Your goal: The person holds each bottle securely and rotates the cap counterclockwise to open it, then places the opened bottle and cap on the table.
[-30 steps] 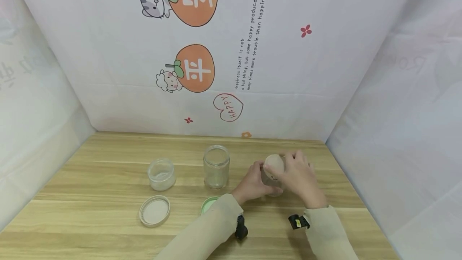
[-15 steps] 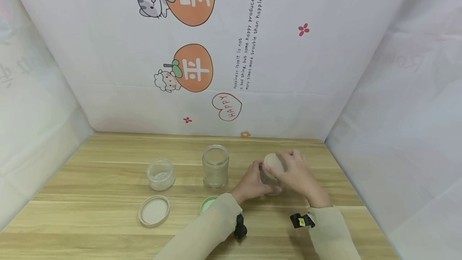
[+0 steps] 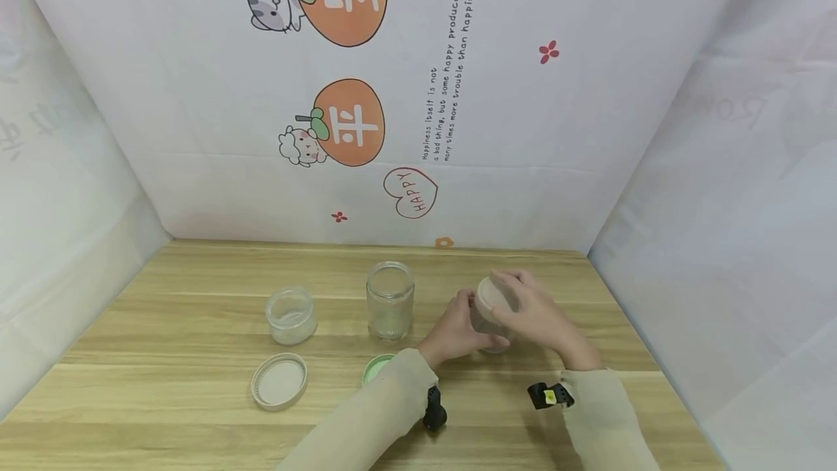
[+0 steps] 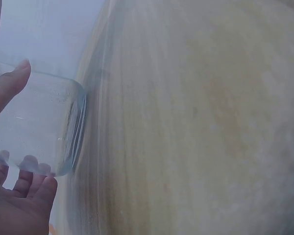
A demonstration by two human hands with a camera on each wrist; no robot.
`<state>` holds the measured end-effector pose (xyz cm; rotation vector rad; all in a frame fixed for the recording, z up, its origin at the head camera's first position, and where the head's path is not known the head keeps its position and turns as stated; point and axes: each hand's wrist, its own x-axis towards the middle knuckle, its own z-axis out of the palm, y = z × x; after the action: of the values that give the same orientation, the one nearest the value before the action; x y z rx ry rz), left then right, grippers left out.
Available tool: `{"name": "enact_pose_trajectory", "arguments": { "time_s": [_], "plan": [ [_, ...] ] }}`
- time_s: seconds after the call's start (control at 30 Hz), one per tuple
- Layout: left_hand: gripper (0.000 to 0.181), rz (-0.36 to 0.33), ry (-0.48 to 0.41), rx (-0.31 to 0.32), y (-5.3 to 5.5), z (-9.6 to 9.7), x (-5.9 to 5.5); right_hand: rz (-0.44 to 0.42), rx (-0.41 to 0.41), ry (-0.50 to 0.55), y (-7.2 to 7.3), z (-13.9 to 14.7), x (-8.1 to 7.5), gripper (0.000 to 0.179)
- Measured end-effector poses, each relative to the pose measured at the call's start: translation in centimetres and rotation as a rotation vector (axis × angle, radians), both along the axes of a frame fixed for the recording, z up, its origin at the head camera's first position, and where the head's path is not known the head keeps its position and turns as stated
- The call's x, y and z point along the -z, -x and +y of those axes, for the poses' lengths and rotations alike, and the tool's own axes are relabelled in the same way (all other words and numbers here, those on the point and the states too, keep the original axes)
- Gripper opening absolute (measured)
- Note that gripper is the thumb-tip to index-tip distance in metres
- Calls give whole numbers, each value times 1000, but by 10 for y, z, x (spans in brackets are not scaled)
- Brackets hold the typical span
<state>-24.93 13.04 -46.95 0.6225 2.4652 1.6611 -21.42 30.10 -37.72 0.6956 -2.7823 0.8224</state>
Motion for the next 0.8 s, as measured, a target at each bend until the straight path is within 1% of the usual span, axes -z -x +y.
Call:
{"name": "enact_pose_trajectory", "arguments": {
  "time_s": [0.17,0.4,0.47,0.53,0.6,0.8],
  "plan": [
    [100,-6,5,6,-2,-1,-3,-4,-59,29,1,0,1,57],
    [100,-15,17,-4,-4,-2,-5,11,-88,24,3,1,5,55],
    [101,-14,15,-6,-5,-2,-6,19,-86,31,3,0,7,55],
    [100,-16,7,-9,-5,-2,-7,15,-61,35,2,-1,7,55],
    [100,-13,2,-13,-4,-1,-5,25,-25,31,1,-4,7,56],
    [98,-8,4,-19,-3,0,-3,59,136,-30,0,-11,7,64]
  ]
}}
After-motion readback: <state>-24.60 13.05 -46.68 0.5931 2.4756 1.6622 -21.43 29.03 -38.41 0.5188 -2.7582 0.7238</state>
